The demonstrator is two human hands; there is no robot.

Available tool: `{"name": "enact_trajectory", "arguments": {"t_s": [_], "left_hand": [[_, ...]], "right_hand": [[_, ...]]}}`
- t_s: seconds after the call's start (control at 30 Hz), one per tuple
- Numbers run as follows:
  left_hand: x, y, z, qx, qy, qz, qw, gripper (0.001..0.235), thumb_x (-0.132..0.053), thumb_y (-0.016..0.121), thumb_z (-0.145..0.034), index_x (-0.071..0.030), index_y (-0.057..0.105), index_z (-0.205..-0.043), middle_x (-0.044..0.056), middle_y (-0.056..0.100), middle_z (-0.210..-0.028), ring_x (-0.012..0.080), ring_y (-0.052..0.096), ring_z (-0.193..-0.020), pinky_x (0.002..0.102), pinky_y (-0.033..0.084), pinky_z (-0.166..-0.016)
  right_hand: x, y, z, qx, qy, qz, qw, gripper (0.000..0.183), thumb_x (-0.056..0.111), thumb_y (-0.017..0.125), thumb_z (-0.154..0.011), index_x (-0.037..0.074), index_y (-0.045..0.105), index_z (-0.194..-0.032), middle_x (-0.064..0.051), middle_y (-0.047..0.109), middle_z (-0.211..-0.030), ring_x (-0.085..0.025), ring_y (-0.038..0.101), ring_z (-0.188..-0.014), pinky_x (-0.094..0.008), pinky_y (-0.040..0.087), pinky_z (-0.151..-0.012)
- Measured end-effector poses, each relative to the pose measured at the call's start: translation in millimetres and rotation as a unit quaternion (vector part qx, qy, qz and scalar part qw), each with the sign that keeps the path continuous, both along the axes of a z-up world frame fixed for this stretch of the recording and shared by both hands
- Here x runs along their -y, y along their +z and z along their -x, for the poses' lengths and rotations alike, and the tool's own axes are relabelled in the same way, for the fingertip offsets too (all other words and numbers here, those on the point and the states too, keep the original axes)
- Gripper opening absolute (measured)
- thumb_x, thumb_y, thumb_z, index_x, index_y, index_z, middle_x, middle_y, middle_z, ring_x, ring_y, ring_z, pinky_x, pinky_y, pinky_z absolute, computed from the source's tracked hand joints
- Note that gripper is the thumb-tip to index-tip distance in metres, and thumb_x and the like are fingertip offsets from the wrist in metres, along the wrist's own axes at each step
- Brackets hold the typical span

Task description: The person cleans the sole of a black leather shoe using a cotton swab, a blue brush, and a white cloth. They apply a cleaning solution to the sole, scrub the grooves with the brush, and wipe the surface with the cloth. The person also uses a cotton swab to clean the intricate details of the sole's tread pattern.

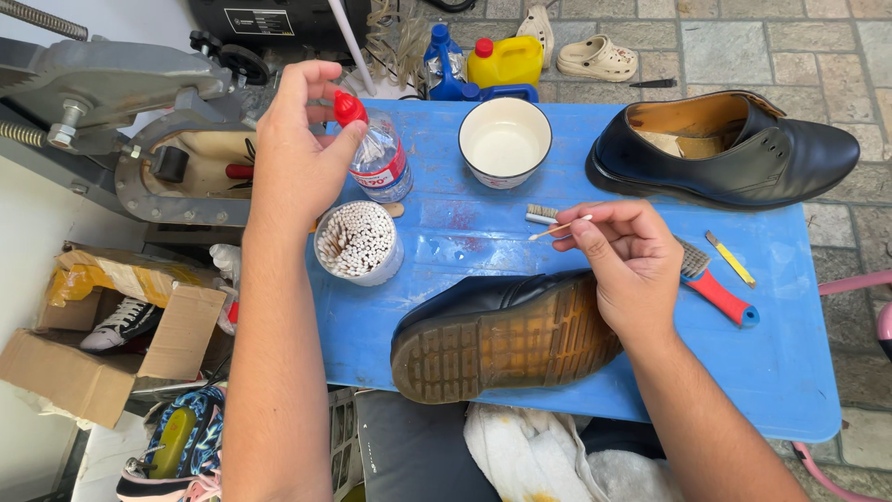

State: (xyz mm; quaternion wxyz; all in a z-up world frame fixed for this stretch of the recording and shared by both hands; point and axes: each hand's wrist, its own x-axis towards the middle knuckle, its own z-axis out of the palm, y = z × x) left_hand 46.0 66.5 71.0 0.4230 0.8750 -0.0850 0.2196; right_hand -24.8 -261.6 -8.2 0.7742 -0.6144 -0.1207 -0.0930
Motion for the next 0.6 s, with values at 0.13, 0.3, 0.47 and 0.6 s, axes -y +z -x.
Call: {"name": "enact_trajectory", "arguments": {"t_s": [0.13, 0.3, 0.47, 0.6], "left_hand": [[25.2, 20.7, 28.2, 0.122, 0.046, -0.090, 0.987, 0.054, -0.013, 0.087, -0.086, -0.001, 0.054, -0.128, 0.019, 0.060, -0.120, 0.0306, 0.065, -0.106, 0.039, 0.055, -0.085], [101.7, 14.6, 128.8, -0.072, -0.067, -0.086, 0.991, 0.043, -0.034, 0.082, -0.081, -0.006, 0.064, -0.108, 0.015, 0.068, -0.110, 0.0360, 0.067, -0.106, 0.044, 0.053, -0.091], [128.1, -2.1, 163.9, -0.028, -0.221, -0.252, 0.942, 0.094, -0.042, 0.086, -0.060, 0.004, 0.053, -0.135, 0.020, 0.057, -0.136, 0.0350, 0.055, -0.126, 0.050, 0.042, -0.103], [124.9, -14.9, 162.9, -0.060, -0.225, -0.280, 0.931, 0.099, -0.034, 0.088, -0.060, 0.001, 0.048, -0.142, 0.017, 0.054, -0.143, 0.0313, 0.053, -0.131, 0.046, 0.042, -0.106]], "right_hand": [[-1.1, 1.6, -1.6, 0.000, -0.003, -0.010, 1.000, 0.009, -0.003, 0.063, -0.104, -0.001, 0.058, -0.110, -0.017, 0.070, -0.115, -0.021, 0.073, -0.101, -0.037, 0.064, -0.088], [-5.4, 3.3, -3.3, -0.042, -0.024, -0.009, 0.999, 0.011, -0.006, 0.064, -0.101, -0.001, 0.055, -0.103, -0.016, 0.069, -0.108, -0.021, 0.074, -0.098, -0.036, 0.063, -0.083], [-2.9, 14.7, -33.2, -0.047, -0.018, 0.055, 0.997, 0.011, -0.002, 0.068, -0.098, 0.001, 0.057, -0.099, -0.012, 0.073, -0.103, -0.015, 0.074, -0.089, -0.030, 0.062, -0.072], [-14.0, 19.7, -82.3, 0.053, -0.074, 0.243, 0.966, 0.009, 0.003, 0.075, -0.097, 0.001, 0.067, -0.099, -0.008, 0.076, -0.097, -0.011, 0.066, -0.073, -0.025, 0.052, -0.063]]}}
